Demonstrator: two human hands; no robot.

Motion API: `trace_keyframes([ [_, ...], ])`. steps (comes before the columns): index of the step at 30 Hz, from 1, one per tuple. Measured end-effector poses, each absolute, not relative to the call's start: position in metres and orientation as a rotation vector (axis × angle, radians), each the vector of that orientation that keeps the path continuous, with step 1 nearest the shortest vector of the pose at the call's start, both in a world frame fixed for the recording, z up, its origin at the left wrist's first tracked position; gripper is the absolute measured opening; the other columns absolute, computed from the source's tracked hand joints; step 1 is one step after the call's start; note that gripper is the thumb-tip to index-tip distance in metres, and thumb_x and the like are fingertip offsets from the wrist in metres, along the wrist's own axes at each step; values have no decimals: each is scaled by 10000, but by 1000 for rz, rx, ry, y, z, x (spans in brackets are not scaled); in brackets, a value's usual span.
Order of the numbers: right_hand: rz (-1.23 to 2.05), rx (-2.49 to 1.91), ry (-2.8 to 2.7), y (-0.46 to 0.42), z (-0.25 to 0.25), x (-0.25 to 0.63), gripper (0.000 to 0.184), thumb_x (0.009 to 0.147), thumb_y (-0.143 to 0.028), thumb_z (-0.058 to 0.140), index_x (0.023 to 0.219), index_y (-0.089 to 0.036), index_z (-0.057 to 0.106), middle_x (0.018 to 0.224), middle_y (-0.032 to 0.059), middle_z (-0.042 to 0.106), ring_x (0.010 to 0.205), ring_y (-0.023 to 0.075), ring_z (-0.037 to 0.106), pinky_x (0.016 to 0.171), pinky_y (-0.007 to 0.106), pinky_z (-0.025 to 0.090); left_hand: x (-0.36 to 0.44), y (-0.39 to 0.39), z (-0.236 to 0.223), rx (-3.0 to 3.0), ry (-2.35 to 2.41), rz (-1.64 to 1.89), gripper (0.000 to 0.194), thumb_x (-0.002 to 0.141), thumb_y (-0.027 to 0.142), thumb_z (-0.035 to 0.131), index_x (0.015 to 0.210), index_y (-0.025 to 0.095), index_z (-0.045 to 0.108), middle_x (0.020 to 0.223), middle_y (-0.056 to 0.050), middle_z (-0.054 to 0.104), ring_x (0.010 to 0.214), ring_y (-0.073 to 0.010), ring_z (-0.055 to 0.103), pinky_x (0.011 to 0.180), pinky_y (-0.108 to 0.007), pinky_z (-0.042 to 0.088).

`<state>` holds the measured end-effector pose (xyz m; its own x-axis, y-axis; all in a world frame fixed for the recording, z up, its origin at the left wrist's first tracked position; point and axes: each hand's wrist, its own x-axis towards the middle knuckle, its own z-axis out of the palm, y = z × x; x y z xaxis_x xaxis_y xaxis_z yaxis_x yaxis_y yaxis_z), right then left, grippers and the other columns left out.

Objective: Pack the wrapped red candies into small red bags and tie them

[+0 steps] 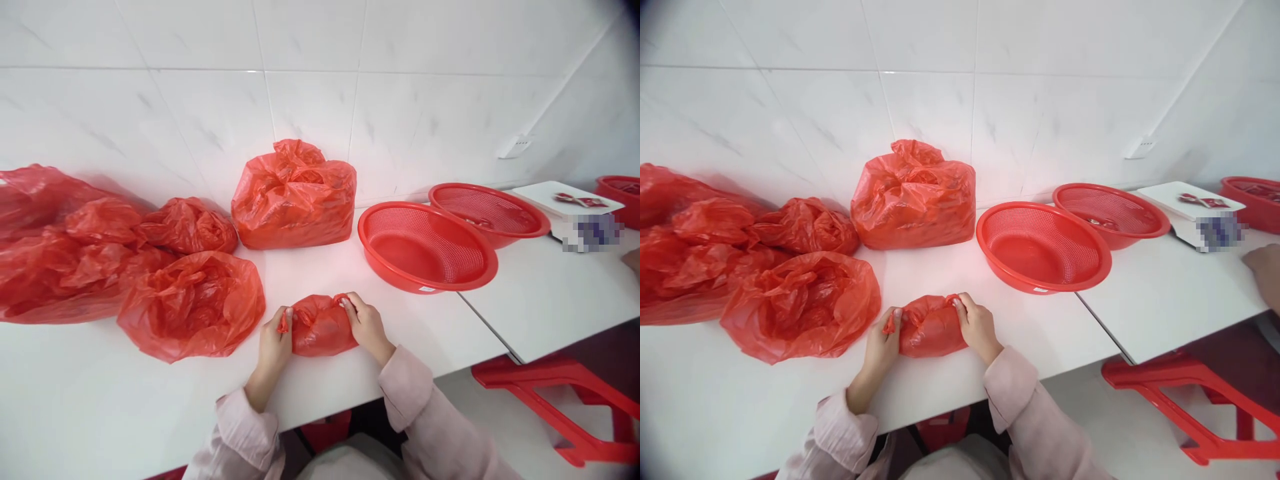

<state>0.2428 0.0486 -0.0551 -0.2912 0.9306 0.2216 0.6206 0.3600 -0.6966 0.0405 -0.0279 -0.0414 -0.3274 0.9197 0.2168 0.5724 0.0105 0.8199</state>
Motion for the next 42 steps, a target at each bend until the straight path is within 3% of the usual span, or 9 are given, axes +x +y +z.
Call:
trace_keyframes([
  [16, 540, -1439, -2147, 44, -69, 242, 380, 1001, -426, 266, 942, -220, 580, 650, 21, 634, 594, 193, 599, 570, 267, 329, 48, -29, -48, 1568, 1992, 1038, 378, 983, 435, 320, 767, 230, 553, 634, -5, 625, 571, -193, 574, 560, -269, 367],
  [42, 417, -1494, -2239, 44, -70, 239, 379, 1010, -410, 263, 915, -212, 573, 636, 15, 634, 571, 175, 581, 544, 265, 263, 46, -29, -51, 1556, 1976, 991, 381, 982, 436, 315, 838, 225, 598, 646, -11, 634, 580, -198, 566, 573, -274, 379],
])
